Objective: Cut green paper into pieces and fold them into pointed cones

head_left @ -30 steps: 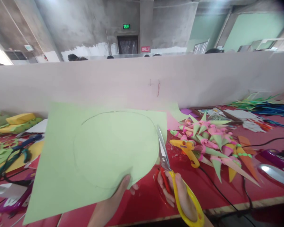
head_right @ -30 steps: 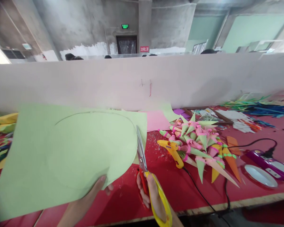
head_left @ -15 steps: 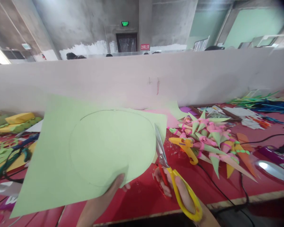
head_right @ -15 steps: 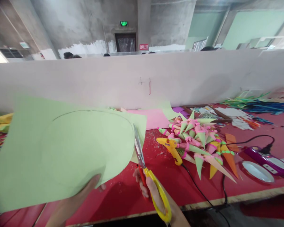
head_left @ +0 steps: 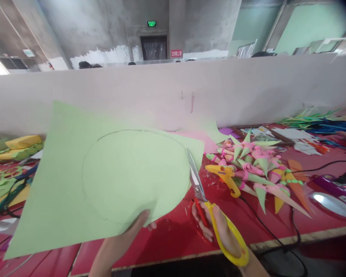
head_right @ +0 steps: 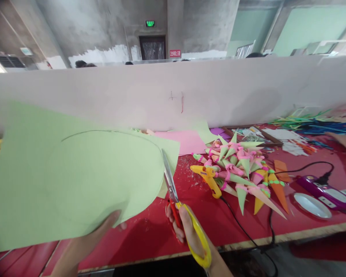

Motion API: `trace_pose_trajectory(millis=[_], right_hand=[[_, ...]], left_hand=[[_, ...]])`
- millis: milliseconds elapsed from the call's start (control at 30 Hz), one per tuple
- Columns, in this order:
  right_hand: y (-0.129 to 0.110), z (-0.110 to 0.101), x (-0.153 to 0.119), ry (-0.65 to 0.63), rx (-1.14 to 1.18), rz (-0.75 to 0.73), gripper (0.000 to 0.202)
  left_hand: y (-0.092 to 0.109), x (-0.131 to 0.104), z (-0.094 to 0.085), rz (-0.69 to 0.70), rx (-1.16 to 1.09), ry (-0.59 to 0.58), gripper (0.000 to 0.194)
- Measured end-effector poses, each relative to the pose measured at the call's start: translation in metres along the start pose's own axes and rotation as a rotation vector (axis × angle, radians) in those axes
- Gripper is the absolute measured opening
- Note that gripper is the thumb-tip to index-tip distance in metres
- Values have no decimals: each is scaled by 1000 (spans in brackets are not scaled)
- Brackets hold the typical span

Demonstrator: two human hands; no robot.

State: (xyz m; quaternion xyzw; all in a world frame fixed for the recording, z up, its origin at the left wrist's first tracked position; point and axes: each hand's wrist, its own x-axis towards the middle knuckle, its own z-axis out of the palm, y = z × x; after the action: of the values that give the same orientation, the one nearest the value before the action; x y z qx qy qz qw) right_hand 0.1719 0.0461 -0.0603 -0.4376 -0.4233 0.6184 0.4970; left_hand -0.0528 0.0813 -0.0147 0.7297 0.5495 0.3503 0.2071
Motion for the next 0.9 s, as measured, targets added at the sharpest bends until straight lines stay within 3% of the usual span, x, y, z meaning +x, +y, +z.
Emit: trace_pose_trajectory(millis=[100,167,367,533,633,900], right_hand=[[-2,3,0,34,-4,-9,54],[-2,5,0,45,-11,-18,55],[2,6,-1,71,20,-16,54],[6,7,-4,43,21,-40,53],[5,8,-4,35,63,-60,51],[-1,7,-6,9,164,-62,55]], left_hand=[[-2,2,-3,-4,-70,-188,36],[-5,4,-5,-38,-65,-196,34],[-17,4,-4,-10,-115,-129,37],[-22,7,3,-104,-151,161,41],[-19,11,5,-66,-132,247,43],[-9,11,0,-16,-52,110,45]])
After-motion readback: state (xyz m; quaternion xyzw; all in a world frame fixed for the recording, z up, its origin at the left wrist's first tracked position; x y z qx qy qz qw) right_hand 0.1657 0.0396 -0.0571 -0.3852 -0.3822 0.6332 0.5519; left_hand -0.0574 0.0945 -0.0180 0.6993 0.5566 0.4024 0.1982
